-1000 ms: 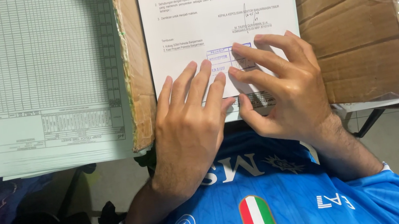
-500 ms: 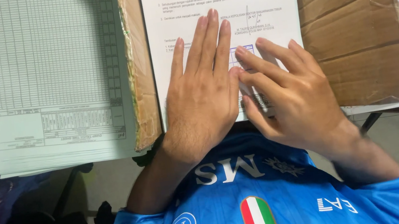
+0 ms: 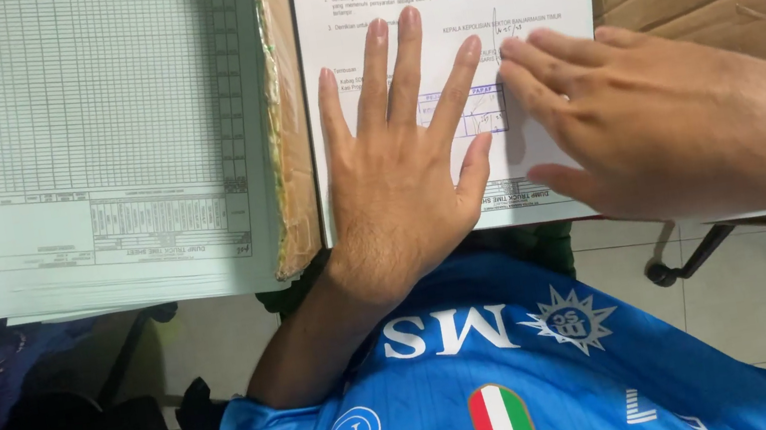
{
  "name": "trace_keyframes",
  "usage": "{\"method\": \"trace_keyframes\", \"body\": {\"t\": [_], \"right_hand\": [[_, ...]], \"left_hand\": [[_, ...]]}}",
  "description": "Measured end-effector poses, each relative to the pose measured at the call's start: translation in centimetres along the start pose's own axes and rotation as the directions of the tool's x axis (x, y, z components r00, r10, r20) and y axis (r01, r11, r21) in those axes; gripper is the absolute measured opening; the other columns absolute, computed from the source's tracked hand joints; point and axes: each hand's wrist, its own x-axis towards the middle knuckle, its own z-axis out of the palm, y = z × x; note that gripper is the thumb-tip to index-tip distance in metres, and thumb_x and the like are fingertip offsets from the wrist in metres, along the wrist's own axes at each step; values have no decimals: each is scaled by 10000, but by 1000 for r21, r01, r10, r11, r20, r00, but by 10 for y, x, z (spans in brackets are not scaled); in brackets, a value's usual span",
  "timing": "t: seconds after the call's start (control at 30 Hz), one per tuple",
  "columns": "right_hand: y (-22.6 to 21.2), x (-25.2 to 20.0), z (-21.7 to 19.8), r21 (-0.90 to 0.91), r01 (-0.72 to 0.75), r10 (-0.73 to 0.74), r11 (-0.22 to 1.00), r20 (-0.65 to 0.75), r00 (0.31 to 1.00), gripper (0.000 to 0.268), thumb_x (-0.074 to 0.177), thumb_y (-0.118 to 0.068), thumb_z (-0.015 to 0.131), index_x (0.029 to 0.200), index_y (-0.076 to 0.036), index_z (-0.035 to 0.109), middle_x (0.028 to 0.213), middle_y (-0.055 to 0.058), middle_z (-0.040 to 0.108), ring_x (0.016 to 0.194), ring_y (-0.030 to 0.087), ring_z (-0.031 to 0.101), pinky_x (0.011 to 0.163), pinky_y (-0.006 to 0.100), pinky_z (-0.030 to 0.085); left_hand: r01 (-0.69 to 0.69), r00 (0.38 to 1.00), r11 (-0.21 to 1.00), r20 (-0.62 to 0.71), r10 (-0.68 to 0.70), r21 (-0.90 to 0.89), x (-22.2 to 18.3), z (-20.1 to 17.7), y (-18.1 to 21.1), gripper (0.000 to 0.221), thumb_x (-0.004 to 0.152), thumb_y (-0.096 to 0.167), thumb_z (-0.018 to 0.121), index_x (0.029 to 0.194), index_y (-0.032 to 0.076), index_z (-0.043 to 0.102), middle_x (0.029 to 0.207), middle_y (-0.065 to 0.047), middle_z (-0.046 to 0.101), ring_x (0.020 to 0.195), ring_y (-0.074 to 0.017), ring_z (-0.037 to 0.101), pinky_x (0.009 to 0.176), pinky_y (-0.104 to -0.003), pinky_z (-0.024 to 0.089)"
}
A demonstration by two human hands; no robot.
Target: Organizing and sorting stacks of printed forms into a cardboard box
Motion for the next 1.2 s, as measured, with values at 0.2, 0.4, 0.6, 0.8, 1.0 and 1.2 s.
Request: {"method": "trace_keyframes", "body": {"t": [0.2, 0.4, 0.6, 0.8, 1.0, 1.2], "right_hand": [[47, 61, -9, -90, -28, 30, 996, 15, 999, 1283, 688, -691, 679, 1655, -66, 113, 1680, 283, 142, 1511, 430, 222, 1095, 550, 367], [56, 114, -53, 113, -305, 261, 946, 297, 918, 1634, 576, -543, 1006, 1746, -252, -97, 1301, 151, 677, 901, 240, 714, 742, 356, 555], [75, 121, -44, 418, -285, 206, 863, 224, 953, 1673, 347, -449, 1069, 1690, -277, 86, 1619, 89, 382, 1367, 332, 439, 1009, 466, 422], [58, 103, -35, -152, -217, 241, 964, 159, 957, 1967, 250, -871, 998, 1752, -253, -113, 1406, 192, 508, 1047, 256, 607, 776, 363, 524], [19, 78, -39, -203, -218, 254, 955, 177, 951, 2030, 145, -901, 1056, 1678, -299, -129, 1678, 287, -1, 1444, 543, 252, 973, 672, 519], [25, 85, -62, -44, -296, 292, 954, 350, 890, 1679, 532, -541, 1079, 1659, -432, -160, 1712, 221, -94, 1525, 489, 151, 1090, 627, 452]], "left_hand": [[5, 1000, 999, -26, -6, -32, 1, 1, 2, 735, 1044, 640, 491, 1671, 306, 302, 1712, -130, 130, 1593, -316, 132, 1237, -690, 184], [20, 998, 999, -58, -22, -28, 0, 1, 2, 721, 1002, 635, 501, 1637, 316, 378, 1706, -134, 152, 1586, -317, 173, 1214, -701, 217], [37, 998, 999, -41, -36, 15, 0, 0, 3, 749, 1012, 682, 457, 1659, 341, 292, 1707, -155, 146, 1588, -326, 175, 1204, -706, 236], [91, 995, 996, -32, -91, 13, 1, -3, 6, 919, 968, 769, 511, 1678, 242, 263, 1689, -244, 121, 1582, -393, 129, 1227, -666, 226], [96, 995, 995, -17, -96, -22, 2, -3, 4, 1048, 931, 795, 512, 1668, 98, 252, 1692, -252, 110, 1589, -379, 107, 1238, -675, 169], [75, 996, 996, -39, -77, -43, 0, 1, 3, 988, 907, 799, 410, 1660, 171, 285, 1693, -256, 84, 1591, -379, 82, 1221, -710, 149]]}}
